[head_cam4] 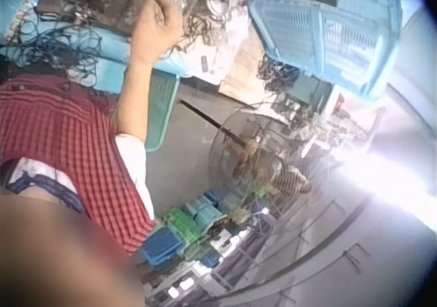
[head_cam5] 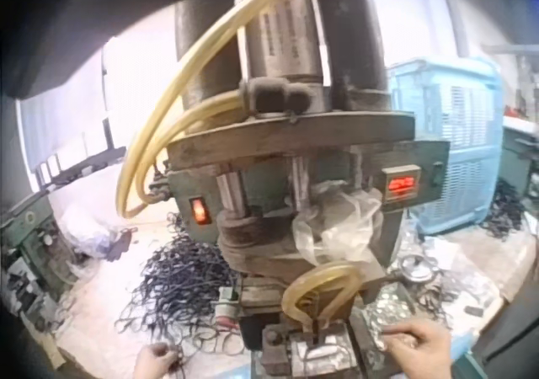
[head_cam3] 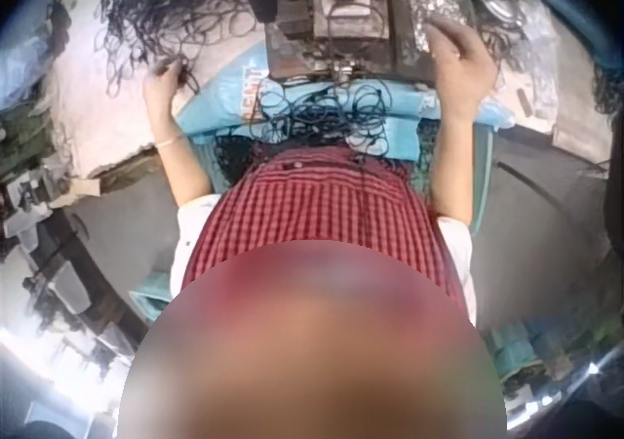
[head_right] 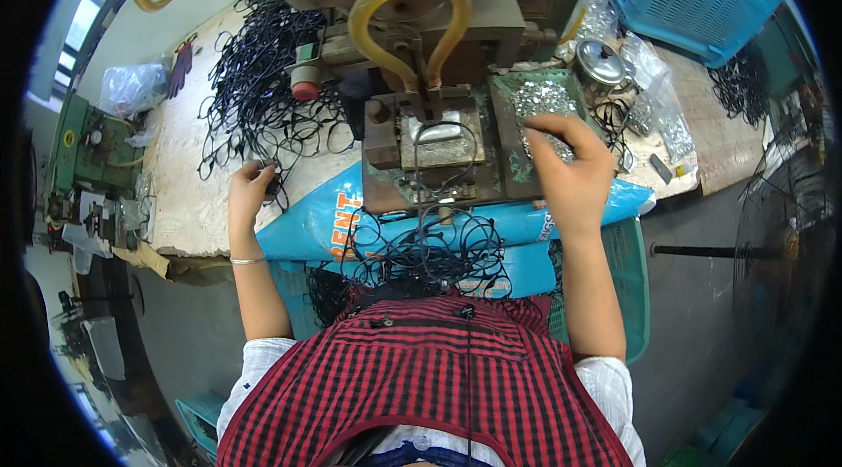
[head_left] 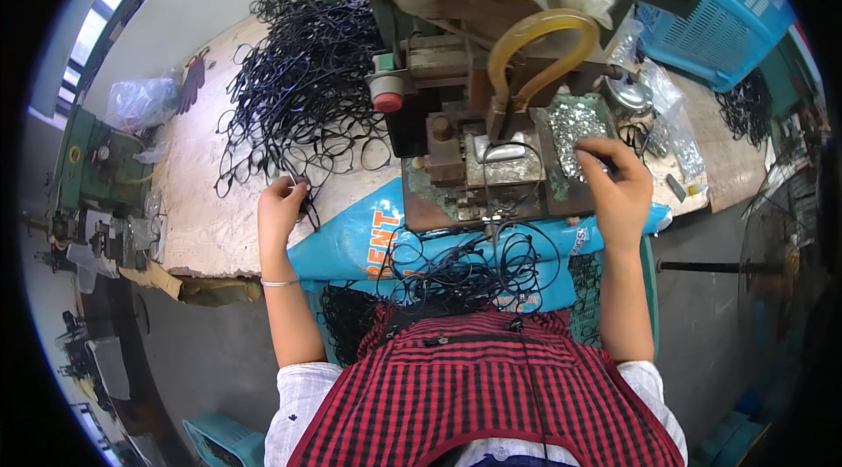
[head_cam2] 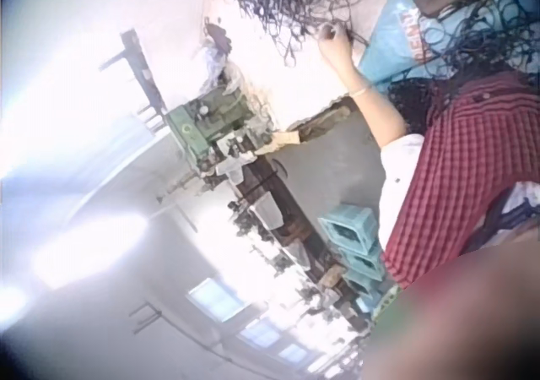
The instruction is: The person repeatedly picks up black wire loops and small metal parts, places them into a press machine, and removes the assembled components. The person handles the items one at a time and deposits the finished pieces into a blue bin.
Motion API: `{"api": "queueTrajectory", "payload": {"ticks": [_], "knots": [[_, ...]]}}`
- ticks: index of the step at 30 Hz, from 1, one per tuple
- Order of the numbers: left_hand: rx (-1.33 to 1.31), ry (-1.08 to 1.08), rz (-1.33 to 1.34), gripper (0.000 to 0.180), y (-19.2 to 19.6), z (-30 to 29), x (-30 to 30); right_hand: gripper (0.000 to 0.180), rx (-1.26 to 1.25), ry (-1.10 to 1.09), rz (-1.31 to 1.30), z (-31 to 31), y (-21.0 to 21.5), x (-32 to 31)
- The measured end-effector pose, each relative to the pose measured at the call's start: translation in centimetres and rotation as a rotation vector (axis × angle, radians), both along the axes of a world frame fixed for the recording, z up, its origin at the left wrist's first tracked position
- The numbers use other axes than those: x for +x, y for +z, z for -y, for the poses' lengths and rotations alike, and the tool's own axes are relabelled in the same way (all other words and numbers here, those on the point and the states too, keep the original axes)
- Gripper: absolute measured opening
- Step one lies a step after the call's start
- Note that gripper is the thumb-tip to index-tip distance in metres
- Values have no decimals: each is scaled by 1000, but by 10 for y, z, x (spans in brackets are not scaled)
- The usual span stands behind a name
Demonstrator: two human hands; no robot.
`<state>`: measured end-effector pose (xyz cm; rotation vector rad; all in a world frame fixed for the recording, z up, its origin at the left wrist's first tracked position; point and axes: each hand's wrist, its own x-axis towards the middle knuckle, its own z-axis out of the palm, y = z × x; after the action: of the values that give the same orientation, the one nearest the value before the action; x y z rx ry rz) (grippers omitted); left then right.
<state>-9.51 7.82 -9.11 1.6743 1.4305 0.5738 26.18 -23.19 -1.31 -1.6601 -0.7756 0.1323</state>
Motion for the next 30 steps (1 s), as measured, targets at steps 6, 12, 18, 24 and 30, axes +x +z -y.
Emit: {"api": "queueTrajectory", "payload": {"ticks": [6, 12, 18, 24, 30], "knots": [[554, -219, -48, 17, 27, 49, 49, 37, 165, 242, -172, -62, 21, -27], [506, -374, 1089, 16, 117, 108, 111, 47, 234, 229, -273, -62, 20, -32], [706, -394, 1125, 21, 151, 89, 158, 52, 305, 330, -533, -69, 32, -51], [855, -558, 1133, 24, 141, 121, 146, 38, 41, 206, 20, -29, 30, -57], [1231, -1024, 548, 19, 126, 137, 148, 20, -522, -285, 681, -4, -65, 38]]}}
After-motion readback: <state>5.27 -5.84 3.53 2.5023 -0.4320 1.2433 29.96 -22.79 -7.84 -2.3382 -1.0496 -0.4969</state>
